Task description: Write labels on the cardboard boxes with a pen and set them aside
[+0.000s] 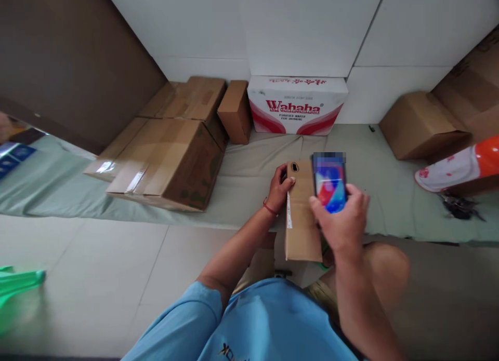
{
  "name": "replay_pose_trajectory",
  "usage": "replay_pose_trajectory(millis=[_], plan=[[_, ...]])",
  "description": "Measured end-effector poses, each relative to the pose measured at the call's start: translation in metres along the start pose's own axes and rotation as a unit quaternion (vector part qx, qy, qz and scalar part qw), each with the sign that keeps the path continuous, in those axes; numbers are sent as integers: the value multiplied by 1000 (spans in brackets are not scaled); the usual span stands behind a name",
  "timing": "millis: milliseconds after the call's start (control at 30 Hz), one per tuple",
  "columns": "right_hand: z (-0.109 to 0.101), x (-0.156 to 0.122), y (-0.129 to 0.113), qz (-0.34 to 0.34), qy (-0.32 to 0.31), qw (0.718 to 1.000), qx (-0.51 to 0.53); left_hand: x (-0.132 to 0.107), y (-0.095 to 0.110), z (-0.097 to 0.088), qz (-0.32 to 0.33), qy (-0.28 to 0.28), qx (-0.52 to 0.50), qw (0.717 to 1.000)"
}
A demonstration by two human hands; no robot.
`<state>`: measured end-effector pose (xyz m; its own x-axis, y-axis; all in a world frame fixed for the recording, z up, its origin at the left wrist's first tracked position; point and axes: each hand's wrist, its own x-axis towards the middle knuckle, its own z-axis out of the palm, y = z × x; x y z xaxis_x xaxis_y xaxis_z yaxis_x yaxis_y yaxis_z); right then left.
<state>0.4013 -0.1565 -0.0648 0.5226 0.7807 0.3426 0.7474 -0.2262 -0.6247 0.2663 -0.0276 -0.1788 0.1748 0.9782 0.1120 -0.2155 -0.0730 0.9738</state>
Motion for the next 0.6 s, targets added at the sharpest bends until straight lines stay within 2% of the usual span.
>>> replay_pose_trajectory(millis=[67,133,267,333,433,600], plan=[[-10,25,31,83,-9,994,-77,0,3,0,-4,6,-10,1000],[-20,50,65,171,-44,972,-156,-1,5,0,-7,10,-17,1000],[-35,78,121,265,-104,924,-254,-1,6,3,-10,17,-24,1000],[-37,81,141,281,-108,914,-271,-1,6,3,-8,19,-23,1000],[-33,82,160,271,-112,915,-278,0,7,1,-6,19,-17,1000],[-22,85,174,256,-125,917,-281,0,8,0,-5,13,-8,1000]])
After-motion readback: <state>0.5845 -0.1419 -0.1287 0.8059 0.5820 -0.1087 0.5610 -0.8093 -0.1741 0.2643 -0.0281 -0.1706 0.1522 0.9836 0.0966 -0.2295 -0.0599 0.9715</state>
